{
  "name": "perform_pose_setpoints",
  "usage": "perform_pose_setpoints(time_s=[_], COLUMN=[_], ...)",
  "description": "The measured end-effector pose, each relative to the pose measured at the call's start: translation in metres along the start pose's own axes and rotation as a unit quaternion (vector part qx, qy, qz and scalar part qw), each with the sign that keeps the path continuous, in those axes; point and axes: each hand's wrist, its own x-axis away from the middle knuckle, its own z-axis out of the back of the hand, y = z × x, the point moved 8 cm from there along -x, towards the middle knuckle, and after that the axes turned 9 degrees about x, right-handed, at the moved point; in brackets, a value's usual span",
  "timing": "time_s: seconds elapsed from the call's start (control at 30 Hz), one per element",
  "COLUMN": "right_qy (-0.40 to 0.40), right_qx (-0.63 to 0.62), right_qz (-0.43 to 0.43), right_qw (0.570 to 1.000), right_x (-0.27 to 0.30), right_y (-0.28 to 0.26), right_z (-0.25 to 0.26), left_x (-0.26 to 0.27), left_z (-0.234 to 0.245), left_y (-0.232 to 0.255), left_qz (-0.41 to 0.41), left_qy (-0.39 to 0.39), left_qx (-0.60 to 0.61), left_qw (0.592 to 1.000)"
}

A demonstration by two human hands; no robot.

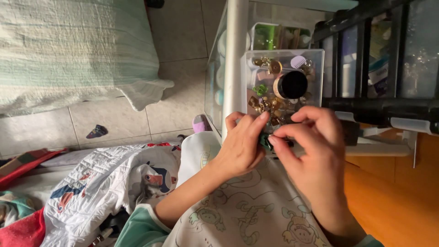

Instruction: Organizing small pieces of jewelry and earrings into a storage container and a small black box.

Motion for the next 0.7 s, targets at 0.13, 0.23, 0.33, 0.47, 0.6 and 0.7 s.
perform_pose_setpoints(time_s=[0.13,0.23,0.33,0.47,0.6,0.7], right_qy=[-0.002,-0.006,-0.012,-0.025,-0.041,-0.064], right_qx=[0.037,0.039,0.013,-0.059,-0.130,-0.162], right_qz=[0.019,0.032,0.024,-0.003,-0.026,-0.087], right_qw=[0.999,0.999,1.000,0.998,0.990,0.981], right_x=[0.006,0.008,0.011,0.013,0.014,0.020], right_y=[-0.002,-0.003,0.002,0.010,0.016,0.029], right_z=[-0.003,-0.006,-0.011,-0.016,-0.019,-0.030], left_x=[0.002,0.001,0.000,-0.001,-0.004,-0.003], left_z=[-0.003,-0.003,-0.002,-0.003,-0.003,-0.005], left_y=[0.003,0.005,0.009,0.013,0.017,0.017], left_qz=[-0.007,-0.015,-0.020,-0.025,-0.029,-0.032], left_qy=[-0.011,-0.009,0.001,0.006,0.010,0.010], left_qx=[-0.026,-0.074,-0.100,-0.118,-0.123,-0.113], left_qw=[1.000,0.997,0.995,0.993,0.992,0.993])
